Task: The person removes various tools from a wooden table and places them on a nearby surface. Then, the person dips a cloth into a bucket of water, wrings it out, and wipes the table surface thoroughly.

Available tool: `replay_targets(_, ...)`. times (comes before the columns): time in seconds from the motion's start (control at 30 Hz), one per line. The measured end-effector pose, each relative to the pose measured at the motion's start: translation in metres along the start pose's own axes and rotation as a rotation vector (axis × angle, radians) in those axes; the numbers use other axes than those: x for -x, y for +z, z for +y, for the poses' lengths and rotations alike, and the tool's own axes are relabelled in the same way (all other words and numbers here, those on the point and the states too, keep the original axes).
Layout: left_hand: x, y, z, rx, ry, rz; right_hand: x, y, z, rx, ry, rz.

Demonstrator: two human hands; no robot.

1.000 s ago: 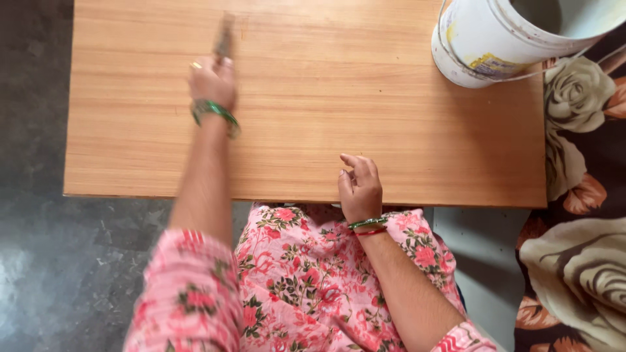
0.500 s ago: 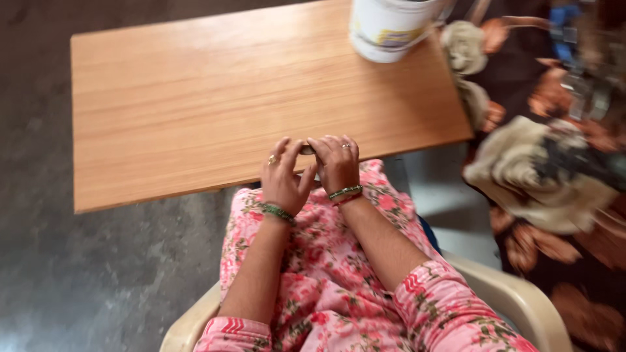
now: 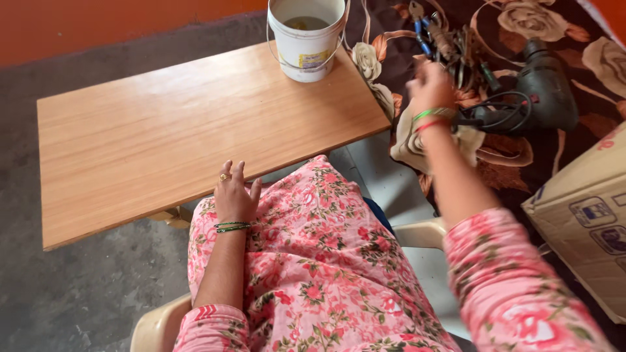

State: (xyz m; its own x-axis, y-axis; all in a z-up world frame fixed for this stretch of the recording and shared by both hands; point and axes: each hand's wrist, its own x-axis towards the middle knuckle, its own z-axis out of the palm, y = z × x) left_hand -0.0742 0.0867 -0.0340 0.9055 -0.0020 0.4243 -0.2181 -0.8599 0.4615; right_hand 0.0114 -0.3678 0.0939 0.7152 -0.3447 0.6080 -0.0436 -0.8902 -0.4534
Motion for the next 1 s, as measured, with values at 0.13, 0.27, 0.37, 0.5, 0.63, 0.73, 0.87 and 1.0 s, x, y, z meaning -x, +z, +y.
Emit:
replay_targets(0.13, 0.008, -0.003, 0.004, -0.014, -0.009, 0.008, -0.059, -0.022, 0.093, 0.044, 0.292, 0.056)
replay_targets(0.27, 0.001, 0.004, 0.003, -0.016, 0.005, 0.025, -0.074, -0.017, 0.138, 0.049, 0.146, 0.279)
replay_targets(0.37, 0.005, 0.010, -0.002, -0.027, 0.000, -0.002, -0.046, 0.013, 0.123, 0.024, 0.031, 0.224)
replay_targets(0.5, 0.001, 0.019, -0.006, -0.033, 0.008, 0.015, -0.002, 0.069, 0.055, -0.071, -0.241, 0.136)
replay_targets(0.63, -0.002, 0.027, -0.020, -0.060, -0.038, 0.019, 0.043, 0.107, -0.008, -0.084, -0.286, -0.062)
replay_targets(0.73, -0.012, 0.035, -0.032, -0.139, -0.143, -0.077, 0.049, 0.130, -0.042, -0.035, -0.328, -0.180)
replay_targets(0.87, -0.030, 0.057, -0.044, -0.307, -0.226, -0.238, 0.003, 0.165, -0.069, 0.054, -0.370, -0.272)
replay_targets(1.0, -0.047, 0.084, -0.045, -0.411, -0.269, -0.388, -0.069, 0.196, -0.083, 0.133, -0.502, -0.262)
